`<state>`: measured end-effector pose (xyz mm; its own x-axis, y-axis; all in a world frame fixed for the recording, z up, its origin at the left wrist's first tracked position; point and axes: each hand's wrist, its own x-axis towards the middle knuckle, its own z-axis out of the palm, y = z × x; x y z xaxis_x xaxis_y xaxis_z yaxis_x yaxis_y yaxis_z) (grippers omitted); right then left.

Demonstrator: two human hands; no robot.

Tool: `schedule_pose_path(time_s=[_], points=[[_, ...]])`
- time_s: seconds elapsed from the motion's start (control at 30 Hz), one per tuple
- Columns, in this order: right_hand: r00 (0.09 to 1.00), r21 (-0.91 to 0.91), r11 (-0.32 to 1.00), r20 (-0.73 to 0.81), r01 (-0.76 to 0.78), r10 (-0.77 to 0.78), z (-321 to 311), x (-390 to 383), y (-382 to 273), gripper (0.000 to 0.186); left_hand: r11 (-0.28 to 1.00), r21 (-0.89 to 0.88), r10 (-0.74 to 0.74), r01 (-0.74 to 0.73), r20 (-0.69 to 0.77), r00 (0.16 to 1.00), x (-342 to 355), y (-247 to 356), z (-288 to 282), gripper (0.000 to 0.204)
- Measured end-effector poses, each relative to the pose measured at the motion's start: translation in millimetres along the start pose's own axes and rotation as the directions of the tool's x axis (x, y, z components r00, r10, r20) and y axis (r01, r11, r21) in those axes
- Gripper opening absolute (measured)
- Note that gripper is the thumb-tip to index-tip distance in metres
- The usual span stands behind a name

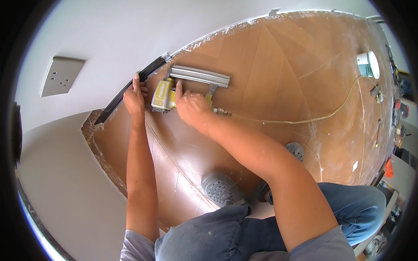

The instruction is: Measure, cut, and secure floor trim pieces along the wall using a nail gun and hammer.

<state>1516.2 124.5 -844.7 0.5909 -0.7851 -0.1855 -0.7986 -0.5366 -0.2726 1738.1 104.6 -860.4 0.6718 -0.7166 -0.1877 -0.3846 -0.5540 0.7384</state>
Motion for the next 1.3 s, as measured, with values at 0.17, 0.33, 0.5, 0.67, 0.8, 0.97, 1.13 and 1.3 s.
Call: schedule_pose_path(time_s=[0.17, 0.33, 0.5, 0.67, 0.8, 0.97, 1.13, 1.3], points=[[0.999, -0.026, 0.999, -0.006, 0.032, -0.032, -0.5, 3.8, 0.9, 0.067, 0.978, -0.204, -0.017, 0.040, 0.115, 0.993, 3.7, 6.7, 0.4, 0.059], [0.997, -0.082, 0.994, -0.033, 0.066, -0.069, -0.1, 11.6, 3.3, 0.070, 0.889, -0.445, -0.030, 0.111, 0.186, 0.982, 4.4, 2.0, 11.3, 0.054], [0.997, -0.108, 0.992, -0.037, 0.066, -0.070, 2.0, 18.9, 1.9, 0.070, 0.858, -0.505, -0.009, 0.097, 0.174, 0.985, 7.0, -4.1, 17.2, 0.054], [0.995, -0.069, 0.995, -0.059, 0.075, -0.080, 2.3, 18.8, 1.4, 0.068, 0.856, -0.514, 0.015, 0.057, 0.135, 0.991, 7.7, -7.4, 23.9, 0.055], [0.995, -0.095, 0.992, -0.047, 0.078, -0.083, 2.3, 20.0, -1.5, 0.063, 0.864, -0.502, 0.033, 0.024, 0.105, 0.994, 8.7, -8.7, 26.9, 0.055], [0.988, -0.077, 0.994, -0.121, 0.083, -0.092, 0.7, 18.9, -4.6, 0.061, 0.865, -0.501, 0.037, 0.036, 0.135, 0.990, 10.6, -10.7, 24.8, 0.056], [0.993, -0.108, 0.991, -0.082, 0.081, -0.090, -1.2, 18.9, -5.1, 0.061, 0.873, -0.487, 0.062, 0.011, 0.132, 0.989, 8.9, -8.0, 22.6, 0.056], [0.989, -0.098, 0.991, -0.113, 0.087, -0.098, 2.0, 19.9, -3.6, 0.060, 0.857, -0.512, 0.025, 0.059, 0.156, 0.987, 7.2, -4.6, 22.5, 0.055]])
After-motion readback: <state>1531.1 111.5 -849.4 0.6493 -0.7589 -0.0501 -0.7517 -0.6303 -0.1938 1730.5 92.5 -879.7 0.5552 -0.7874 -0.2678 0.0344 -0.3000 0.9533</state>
